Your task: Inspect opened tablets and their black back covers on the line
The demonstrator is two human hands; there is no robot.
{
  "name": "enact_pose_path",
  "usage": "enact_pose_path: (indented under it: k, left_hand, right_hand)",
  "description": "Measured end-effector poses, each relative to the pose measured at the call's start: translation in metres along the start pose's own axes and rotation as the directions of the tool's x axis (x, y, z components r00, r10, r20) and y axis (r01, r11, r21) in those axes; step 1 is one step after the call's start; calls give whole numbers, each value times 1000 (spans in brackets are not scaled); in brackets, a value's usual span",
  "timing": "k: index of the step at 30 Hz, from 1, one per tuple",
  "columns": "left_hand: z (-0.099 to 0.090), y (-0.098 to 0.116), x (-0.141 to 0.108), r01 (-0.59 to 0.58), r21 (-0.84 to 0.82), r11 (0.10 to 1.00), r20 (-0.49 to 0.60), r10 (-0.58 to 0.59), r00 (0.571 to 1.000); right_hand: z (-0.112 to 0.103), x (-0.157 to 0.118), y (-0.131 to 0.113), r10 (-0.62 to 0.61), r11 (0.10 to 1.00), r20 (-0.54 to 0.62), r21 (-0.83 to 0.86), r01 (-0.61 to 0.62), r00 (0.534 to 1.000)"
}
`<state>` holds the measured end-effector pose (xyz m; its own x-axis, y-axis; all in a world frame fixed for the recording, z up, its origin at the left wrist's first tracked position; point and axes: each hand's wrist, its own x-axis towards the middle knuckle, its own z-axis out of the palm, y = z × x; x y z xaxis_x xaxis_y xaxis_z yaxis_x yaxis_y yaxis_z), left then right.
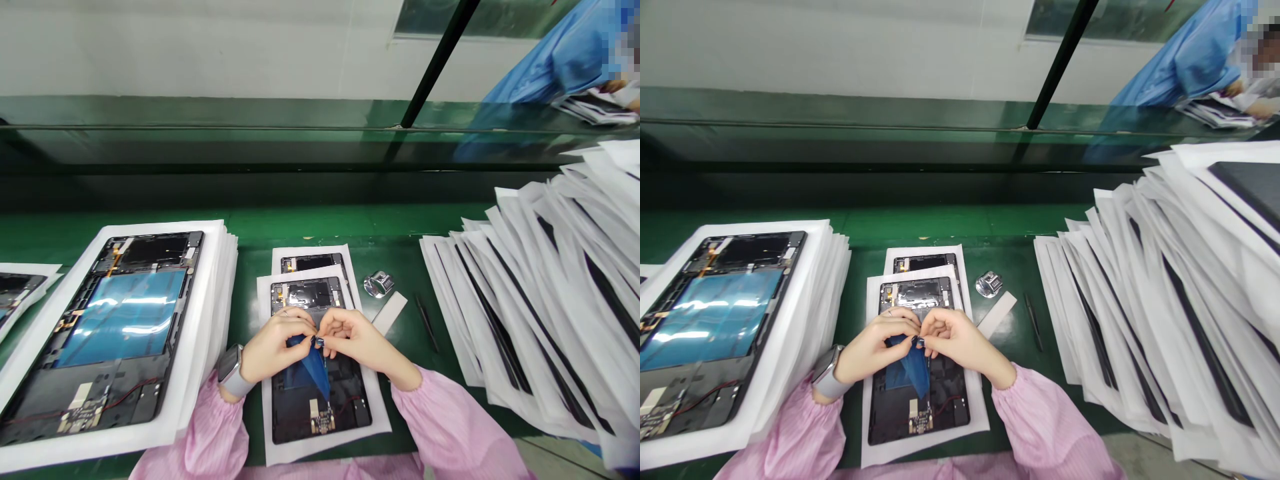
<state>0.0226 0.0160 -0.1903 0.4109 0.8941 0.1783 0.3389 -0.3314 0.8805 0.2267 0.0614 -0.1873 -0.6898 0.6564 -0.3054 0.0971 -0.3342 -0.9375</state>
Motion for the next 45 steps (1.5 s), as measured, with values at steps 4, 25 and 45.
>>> enact_pose_path:
  k: [4, 25, 45]
  left_hand:
    - [1, 0, 0, 2, 2, 1000, -12, -2, 1000]
    - [0, 0, 0, -36, 36, 999, -36, 37, 999]
    - [6, -4, -5, -67, 184, 981, -127, 91, 988]
  right_hand:
    - [0, 0, 1, 0, 1000, 8, 8, 0, 1000]
    - [-2, 1, 4, 0, 1000, 6, 22, 0, 1000]
    - [-1, 0, 0, -77, 994, -74, -85, 70, 994]
